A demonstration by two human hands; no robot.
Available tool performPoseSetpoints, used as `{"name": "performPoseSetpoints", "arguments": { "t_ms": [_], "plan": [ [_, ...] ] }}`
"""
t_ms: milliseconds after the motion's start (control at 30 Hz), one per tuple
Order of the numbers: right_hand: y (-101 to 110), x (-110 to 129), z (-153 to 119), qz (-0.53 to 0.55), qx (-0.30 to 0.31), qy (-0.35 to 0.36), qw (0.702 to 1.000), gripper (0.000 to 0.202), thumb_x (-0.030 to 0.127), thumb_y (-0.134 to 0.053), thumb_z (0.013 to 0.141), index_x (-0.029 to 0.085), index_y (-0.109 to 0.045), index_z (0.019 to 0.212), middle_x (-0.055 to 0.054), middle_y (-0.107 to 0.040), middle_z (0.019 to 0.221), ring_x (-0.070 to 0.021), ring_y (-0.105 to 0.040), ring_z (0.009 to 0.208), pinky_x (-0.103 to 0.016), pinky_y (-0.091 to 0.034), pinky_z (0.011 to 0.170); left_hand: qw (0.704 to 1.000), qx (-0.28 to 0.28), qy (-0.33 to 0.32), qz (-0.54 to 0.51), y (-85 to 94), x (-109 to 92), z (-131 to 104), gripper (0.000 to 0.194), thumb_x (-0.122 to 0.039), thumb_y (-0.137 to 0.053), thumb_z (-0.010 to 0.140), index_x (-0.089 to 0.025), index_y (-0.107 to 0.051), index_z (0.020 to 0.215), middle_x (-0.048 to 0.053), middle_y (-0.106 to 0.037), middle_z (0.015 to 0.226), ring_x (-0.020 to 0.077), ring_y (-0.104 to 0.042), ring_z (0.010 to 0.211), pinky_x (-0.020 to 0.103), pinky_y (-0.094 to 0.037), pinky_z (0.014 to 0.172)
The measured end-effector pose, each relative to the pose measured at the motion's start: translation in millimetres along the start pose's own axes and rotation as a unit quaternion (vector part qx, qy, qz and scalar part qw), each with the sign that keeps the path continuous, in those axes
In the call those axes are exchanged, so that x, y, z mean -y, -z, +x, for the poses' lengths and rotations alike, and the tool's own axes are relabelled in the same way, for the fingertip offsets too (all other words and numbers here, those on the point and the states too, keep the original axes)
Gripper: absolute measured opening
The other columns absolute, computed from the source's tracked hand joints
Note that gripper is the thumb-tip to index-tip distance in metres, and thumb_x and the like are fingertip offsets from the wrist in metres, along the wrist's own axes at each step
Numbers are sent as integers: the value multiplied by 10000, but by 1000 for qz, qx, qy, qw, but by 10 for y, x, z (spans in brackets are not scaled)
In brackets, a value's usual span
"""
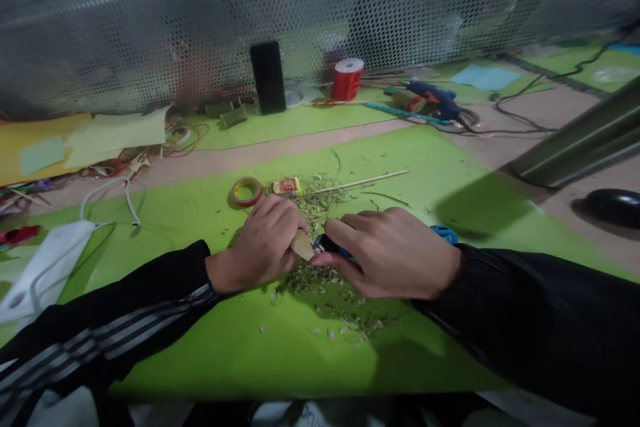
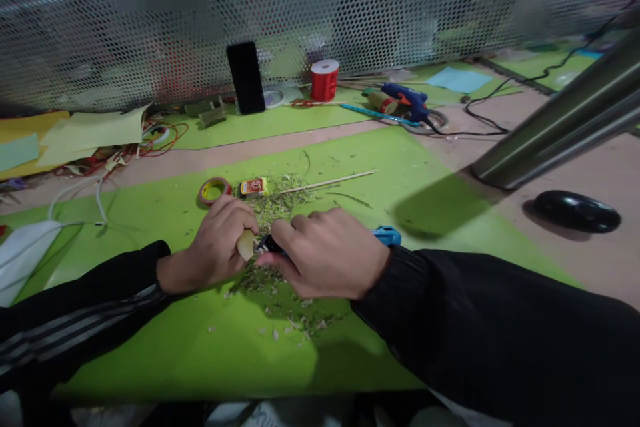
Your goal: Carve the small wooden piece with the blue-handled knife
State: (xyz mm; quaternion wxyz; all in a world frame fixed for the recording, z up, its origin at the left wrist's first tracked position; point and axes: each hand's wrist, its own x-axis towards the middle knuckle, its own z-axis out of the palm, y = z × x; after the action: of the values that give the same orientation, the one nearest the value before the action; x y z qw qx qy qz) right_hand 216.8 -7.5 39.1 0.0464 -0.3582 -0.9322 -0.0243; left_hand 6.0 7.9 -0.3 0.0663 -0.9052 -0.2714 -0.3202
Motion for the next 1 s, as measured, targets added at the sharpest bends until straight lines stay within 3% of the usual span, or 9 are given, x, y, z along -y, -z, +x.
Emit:
{"name": "performPoseSetpoints", "arguments": {
  "t_ms": [267,367,500,700,1000],
  "plan": [
    [14,18,7,-4,25,-37,999,513,520,-206,998,183,-571,867,-47,-612,651,-144,-407,473,-303,-89,521,1000,7,17,3,-13,14,-11,23,-165,-480,873,-167,-468,854,57,-568,788,203,-492,770,352,-417,691],
    [9,-13,7,4,32,-7,999,477,518,-247,998,188,-565,863,-38,-608,656,-144,-431,492,-306,-100,526,1000,10,2,-12,-9,15,-9,36,-170,-484,874,-177,-453,858,46,-562,779,197,-486,757,347,-413,686],
    [-25,-31,6,16,-1,55,998,484,554,-273,988,185,-559,857,-32,-596,668,-140,-452,521,-307,-113,533,998,30,-33,-42,8,15,0,44,-172,-466,887,-186,-434,860,34,-542,754,185,-463,727,336,-405,670],
    [-41,32,4,6,-53,55,997,445,495,-275,976,168,-564,887,-44,-586,685,-140,-437,529,-309,-119,530,997,43,-37,-58,10,25,1,77,-229,-415,917,-183,-434,858,48,-536,756,194,-456,723,349,-401,658],
    [-21,17,19,24,5,32,999,443,484,-287,994,173,-585,889,-44,-606,673,-131,-396,503,-312,-120,532,999,30,-18,-34,8,15,-7,35,-185,-473,875,-190,-438,870,41,-541,778,199,-464,749,353,-404,686]
  ]
}}
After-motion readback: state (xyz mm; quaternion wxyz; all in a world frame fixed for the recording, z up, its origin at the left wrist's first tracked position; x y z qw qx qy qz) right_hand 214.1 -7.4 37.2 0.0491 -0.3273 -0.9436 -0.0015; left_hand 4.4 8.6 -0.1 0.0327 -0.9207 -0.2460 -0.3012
